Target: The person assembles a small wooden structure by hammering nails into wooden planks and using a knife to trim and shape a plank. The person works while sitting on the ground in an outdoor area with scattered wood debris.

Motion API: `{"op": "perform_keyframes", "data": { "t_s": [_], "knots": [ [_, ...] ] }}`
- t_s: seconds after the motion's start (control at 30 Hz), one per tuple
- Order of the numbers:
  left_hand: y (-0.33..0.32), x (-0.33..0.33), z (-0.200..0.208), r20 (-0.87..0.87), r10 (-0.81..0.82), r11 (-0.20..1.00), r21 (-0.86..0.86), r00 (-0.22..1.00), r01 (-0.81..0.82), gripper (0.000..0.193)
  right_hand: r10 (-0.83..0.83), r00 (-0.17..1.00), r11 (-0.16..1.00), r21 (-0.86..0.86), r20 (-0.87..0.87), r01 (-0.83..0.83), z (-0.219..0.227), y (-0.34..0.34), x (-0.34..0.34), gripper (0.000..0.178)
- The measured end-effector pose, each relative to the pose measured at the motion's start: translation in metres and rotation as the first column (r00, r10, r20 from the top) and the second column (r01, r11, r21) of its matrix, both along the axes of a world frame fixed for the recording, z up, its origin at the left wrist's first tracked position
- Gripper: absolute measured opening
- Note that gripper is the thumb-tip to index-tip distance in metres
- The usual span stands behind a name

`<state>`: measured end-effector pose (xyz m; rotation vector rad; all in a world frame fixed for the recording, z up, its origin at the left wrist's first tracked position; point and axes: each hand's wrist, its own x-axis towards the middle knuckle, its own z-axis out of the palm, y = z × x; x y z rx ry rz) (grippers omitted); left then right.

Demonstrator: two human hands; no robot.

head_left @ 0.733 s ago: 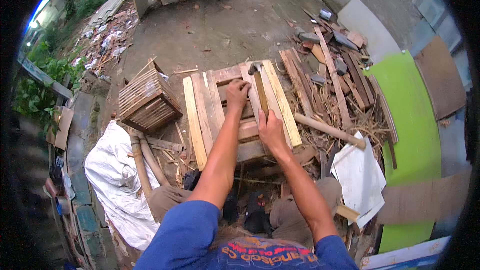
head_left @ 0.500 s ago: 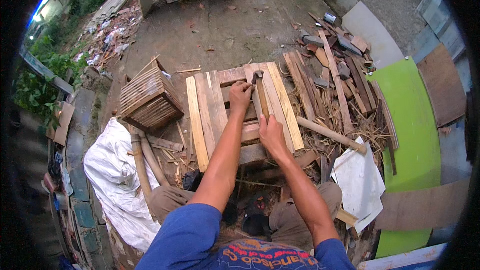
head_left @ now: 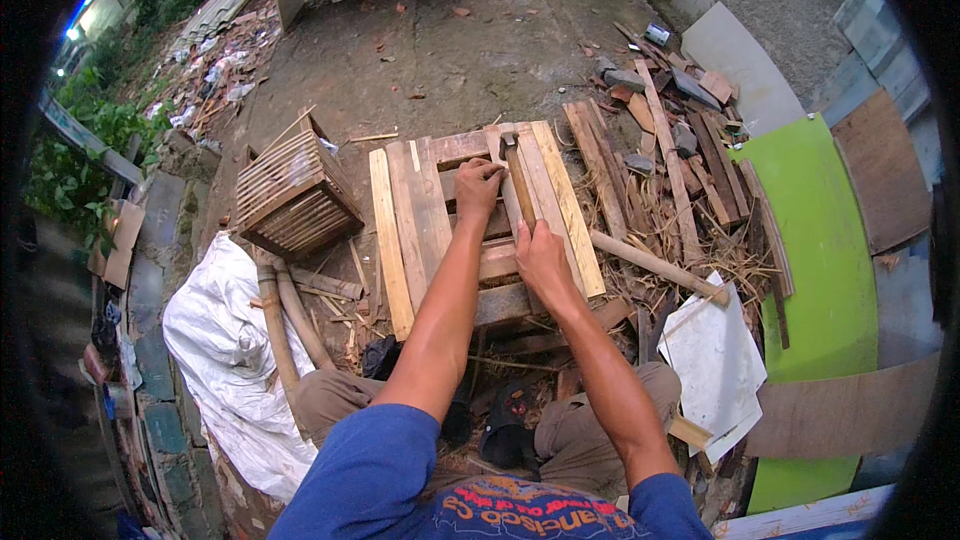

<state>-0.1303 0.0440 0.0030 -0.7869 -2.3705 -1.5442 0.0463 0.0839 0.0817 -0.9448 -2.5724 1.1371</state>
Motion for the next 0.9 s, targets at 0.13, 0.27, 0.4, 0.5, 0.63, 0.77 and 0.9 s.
{"op": "perform_keyframes", "data": {
  "t_s": [0.13, 0.27, 0.4, 0.5, 0.63, 0.77, 0.9],
  "knots": [
    [-0.003, -0.002, 0.0, -0.017, -0.009, 1.0, -0.004, 1.0, 0.009, 0.013, -0.008, 1.0, 1.0, 0.005, 0.005, 0.008, 0.006, -0.002, 0.0, 0.042],
    [-0.002, 0.0, 0.0, 0.023, -0.02, 1.0, -0.02, 1.0, 0.021, 0.014, -0.012, 1.0, 1.0, 0.0, -0.014, 0.012, 0.004, 0.0, 0.002, 0.042],
    [-0.004, -0.002, -0.003, 0.021, -0.013, 1.0, 0.005, 1.0, 0.012, 0.014, 0.013, 1.0, 1.0, 0.021, -0.014, -0.013, 0.0, 0.001, 0.002, 0.043],
    [0.002, 0.006, 0.004, 0.062, -0.008, 0.999, -0.044, 0.998, 0.011, 0.014, -0.042, 0.998, 0.998, -0.039, -0.037, 0.04, 0.018, 0.003, 0.007, 0.044],
    [-0.011, -0.007, -0.004, -0.019, -0.102, 0.992, -0.074, 0.995, 0.1, 0.024, -0.045, 0.994, 0.998, 0.047, -0.096, 0.049, 0.015, 0.007, 0.006, 0.046],
    [-0.036, 0.014, -0.012, -0.151, -0.042, 0.926, -0.378, 0.988, -0.018, 0.047, -0.027, 0.994, 0.996, 0.078, -0.107, 0.035, 0.01, 0.013, 0.007, 0.046],
    [-0.06, 0.045, 0.004, -0.089, 0.152, 0.68, -0.713, 0.984, -0.169, 0.06, 0.008, 0.996, 0.995, 0.101, -0.091, 0.001, 0.003, 0.024, 0.006, 0.046]
  ]
}}
